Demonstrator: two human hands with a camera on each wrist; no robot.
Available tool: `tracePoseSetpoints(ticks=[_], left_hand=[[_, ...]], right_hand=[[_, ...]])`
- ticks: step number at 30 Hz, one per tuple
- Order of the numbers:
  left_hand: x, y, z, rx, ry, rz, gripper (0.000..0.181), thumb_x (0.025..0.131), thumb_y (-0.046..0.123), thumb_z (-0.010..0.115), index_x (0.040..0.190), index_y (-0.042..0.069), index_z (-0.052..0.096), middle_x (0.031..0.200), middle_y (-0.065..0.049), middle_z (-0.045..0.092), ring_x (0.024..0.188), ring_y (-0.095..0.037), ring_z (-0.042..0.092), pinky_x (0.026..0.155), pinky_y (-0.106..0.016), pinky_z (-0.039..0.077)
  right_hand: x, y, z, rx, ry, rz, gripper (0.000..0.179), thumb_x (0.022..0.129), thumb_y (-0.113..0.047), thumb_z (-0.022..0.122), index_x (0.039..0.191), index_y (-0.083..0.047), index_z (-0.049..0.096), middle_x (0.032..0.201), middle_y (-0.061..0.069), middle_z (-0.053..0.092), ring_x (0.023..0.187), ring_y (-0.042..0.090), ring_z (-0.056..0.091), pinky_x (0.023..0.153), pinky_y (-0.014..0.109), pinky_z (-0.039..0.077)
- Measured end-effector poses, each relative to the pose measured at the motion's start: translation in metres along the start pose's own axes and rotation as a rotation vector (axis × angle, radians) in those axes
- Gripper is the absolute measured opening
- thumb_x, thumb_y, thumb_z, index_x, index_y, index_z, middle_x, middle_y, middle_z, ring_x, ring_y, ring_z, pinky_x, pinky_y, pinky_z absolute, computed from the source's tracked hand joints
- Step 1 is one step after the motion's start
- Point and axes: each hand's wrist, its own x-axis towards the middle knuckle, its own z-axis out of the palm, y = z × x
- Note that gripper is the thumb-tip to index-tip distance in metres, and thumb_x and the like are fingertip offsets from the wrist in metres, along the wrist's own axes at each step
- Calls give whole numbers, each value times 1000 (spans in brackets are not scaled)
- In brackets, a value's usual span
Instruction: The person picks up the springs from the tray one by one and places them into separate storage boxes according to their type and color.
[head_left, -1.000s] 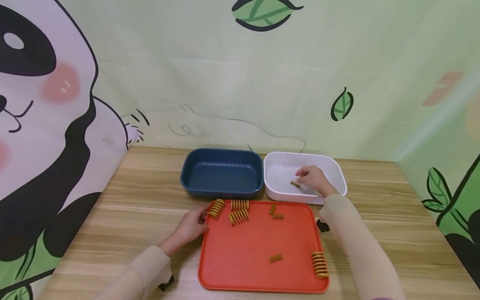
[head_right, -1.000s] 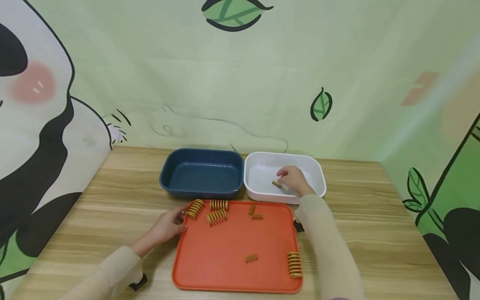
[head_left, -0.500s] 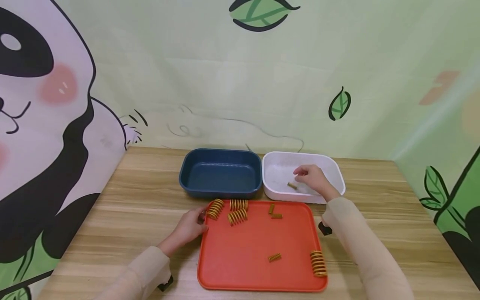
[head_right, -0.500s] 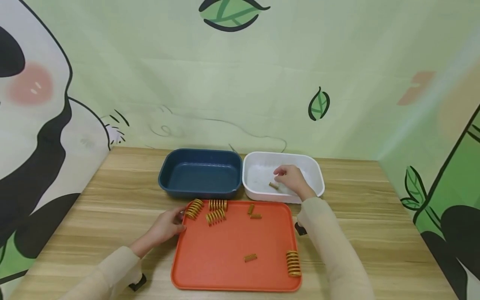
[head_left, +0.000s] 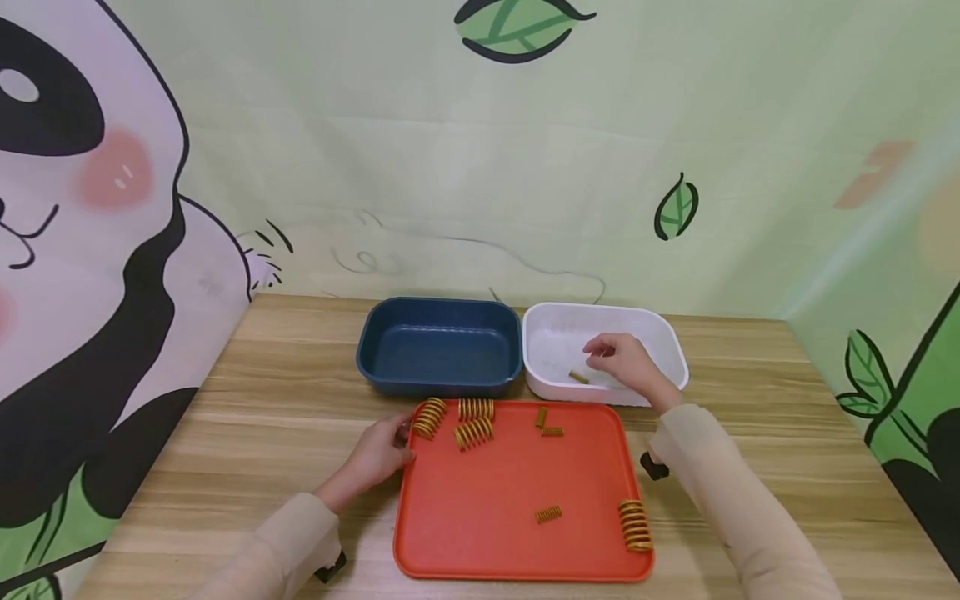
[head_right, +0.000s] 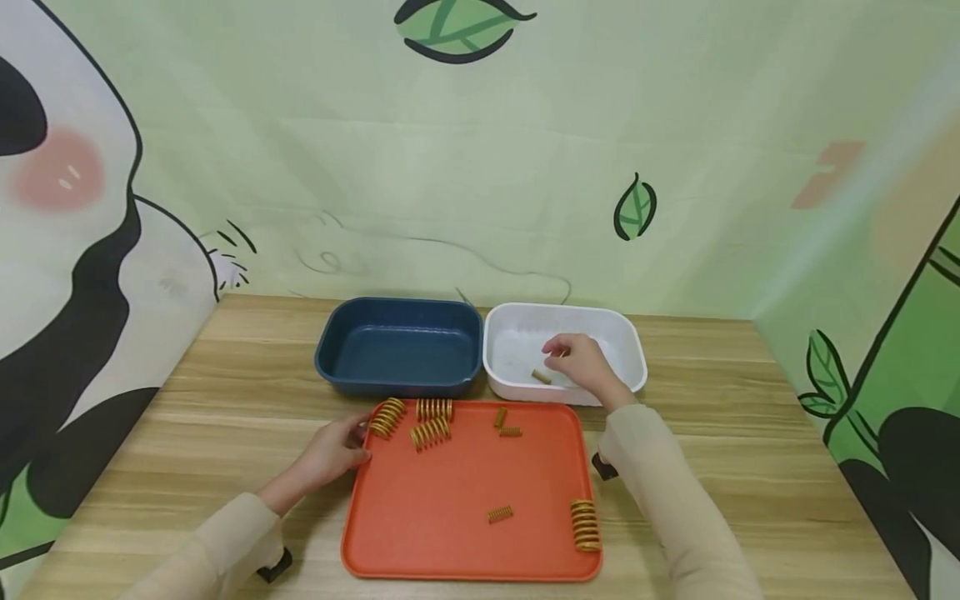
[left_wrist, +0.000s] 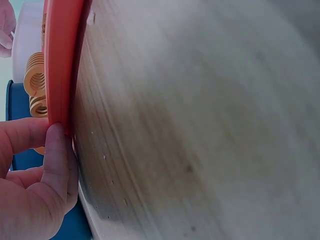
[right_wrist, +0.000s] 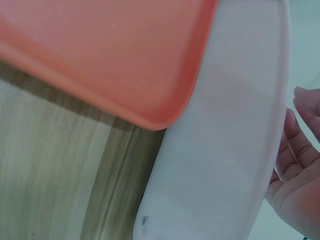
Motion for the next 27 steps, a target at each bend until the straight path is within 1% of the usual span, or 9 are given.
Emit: tracePoseSetpoints(ticks=[7, 13, 22, 27], left_hand=[[0, 0, 0, -6, -2, -2, 57, 64, -7, 61, 120, -6, 51, 80, -9, 59, 73, -18, 52, 60, -24, 43], [0, 0, 0, 0, -7, -1, 57, 65, -6, 61, 121, -4, 51, 79, -9, 59, 72, -17, 52, 59, -24, 43], [0, -1, 0, -9, 9, 25, 57, 63, -7, 60, 119, -6, 51, 77, -9, 58, 71, -17, 52, 59, -24, 43], [0, -2, 0, -11, 10, 26, 57, 63, -7, 59, 119, -6, 51, 77, -9, 58, 71, -17, 52, 59, -24, 43]], right_hand=[[-5, -6, 1, 6, -18, -13, 24, 82, -9, 58, 102, 4, 62, 91, 16, 62, 81, 23, 53, 69, 26, 45], [-9, -10, 5, 2, -19, -33, 22, 81, -10, 59, 100, 2, 63, 89, 14, 63, 81, 22, 53, 69, 27, 44], [-14, -16, 11, -4, -1, -67, 19, 80, -8, 60, 95, 1, 65, 84, 12, 64, 76, 19, 54, 70, 29, 43], [-17, -19, 14, 1, 1, -76, 17, 79, -7, 60, 94, 1, 65, 85, 12, 64, 75, 19, 54, 70, 29, 44]])
